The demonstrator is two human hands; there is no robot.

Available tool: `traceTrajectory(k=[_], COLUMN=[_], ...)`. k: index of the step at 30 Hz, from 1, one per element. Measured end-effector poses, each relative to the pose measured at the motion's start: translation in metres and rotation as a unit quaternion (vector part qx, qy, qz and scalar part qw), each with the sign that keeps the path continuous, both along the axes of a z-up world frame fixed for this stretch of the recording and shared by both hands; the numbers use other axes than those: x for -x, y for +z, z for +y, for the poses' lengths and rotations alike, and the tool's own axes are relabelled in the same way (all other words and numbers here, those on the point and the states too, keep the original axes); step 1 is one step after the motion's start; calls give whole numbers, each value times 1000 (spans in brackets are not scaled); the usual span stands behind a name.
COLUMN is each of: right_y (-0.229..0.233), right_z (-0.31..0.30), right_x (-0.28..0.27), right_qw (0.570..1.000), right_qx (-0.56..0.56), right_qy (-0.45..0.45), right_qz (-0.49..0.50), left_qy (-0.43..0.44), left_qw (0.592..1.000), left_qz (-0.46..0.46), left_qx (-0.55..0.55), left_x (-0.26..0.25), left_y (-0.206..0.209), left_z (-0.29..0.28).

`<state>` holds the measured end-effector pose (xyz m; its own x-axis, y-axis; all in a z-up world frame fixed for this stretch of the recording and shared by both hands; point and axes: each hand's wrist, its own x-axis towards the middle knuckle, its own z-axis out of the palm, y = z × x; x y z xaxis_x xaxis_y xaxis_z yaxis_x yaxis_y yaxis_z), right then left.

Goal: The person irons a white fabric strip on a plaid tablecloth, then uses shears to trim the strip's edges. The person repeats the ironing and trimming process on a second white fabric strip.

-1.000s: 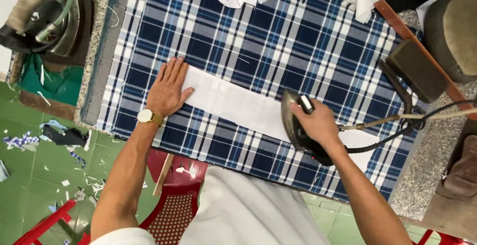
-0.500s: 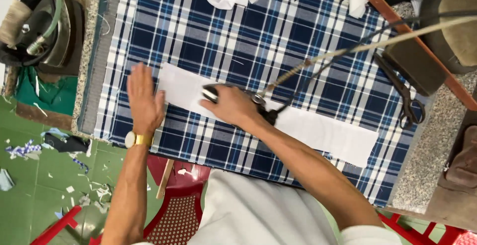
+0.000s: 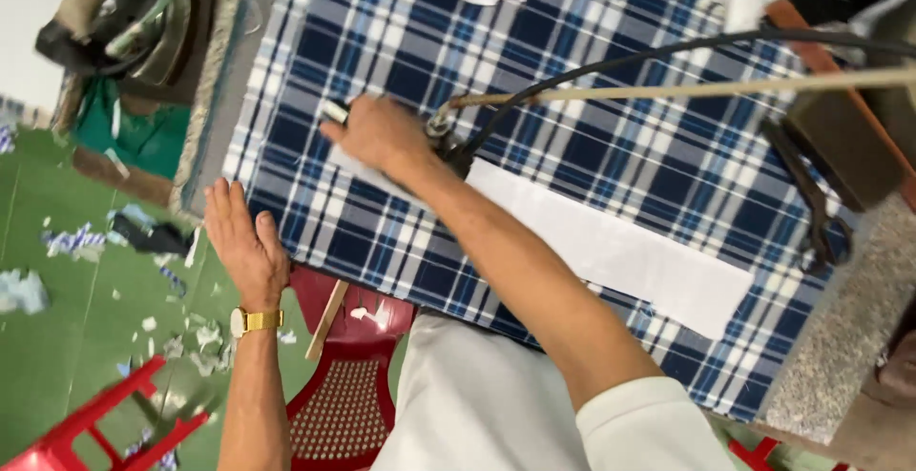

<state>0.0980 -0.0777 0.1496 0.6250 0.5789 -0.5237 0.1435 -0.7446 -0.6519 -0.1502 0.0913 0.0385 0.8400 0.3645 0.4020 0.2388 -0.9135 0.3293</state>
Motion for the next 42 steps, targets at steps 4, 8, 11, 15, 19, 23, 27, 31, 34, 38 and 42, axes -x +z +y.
traceTrajectory(k=[4, 8, 11, 15, 19, 23, 27, 31, 34, 38, 42], right_y=[-14, -22, -9, 18, 11, 15, -20, -37, -34, -31, -41], right_z=[-40, -110, -182, -284, -386, -462, -543, -579, -588, -593, -594], right_x=[39, 56, 58, 65, 76, 88, 98, 104, 102, 96, 98], right_qw=[1000, 997, 994, 969, 938, 885, 849, 842, 844, 851, 861], right_qx=[-5, -70, -71, -24, 30, 79, 101, 99, 88, 108, 127], right_qy=[22, -17, -76, -243, -345, -459, -518, -529, -527, -513, -492], right_qz=[11, -25, 11, 24, 4, 6, -22, -49, -32, -10, -3], left_qy=[-104, -229, -304, -367, -426, -478, -539, -565, -589, -608, -588], left_qw=[994, 973, 953, 930, 904, 878, 842, 822, 797, 774, 766], left_qz=[2, -2, -16, -17, -11, -13, 2, 76, 110, 129, 170], left_qx=[19, 11, 9, 4, 7, 32, 34, -13, -69, -123, -198], left_x=[-59, -126, -169, -213, -250, -284, -322, -368, -402, -429, -437], left_y=[-4, -19, -20, -26, -24, -11, -3, -15, -34, -39, -22], left_z=[-37, -86, -131, -202, -289, -384, -474, -551, -597, -632, -647])
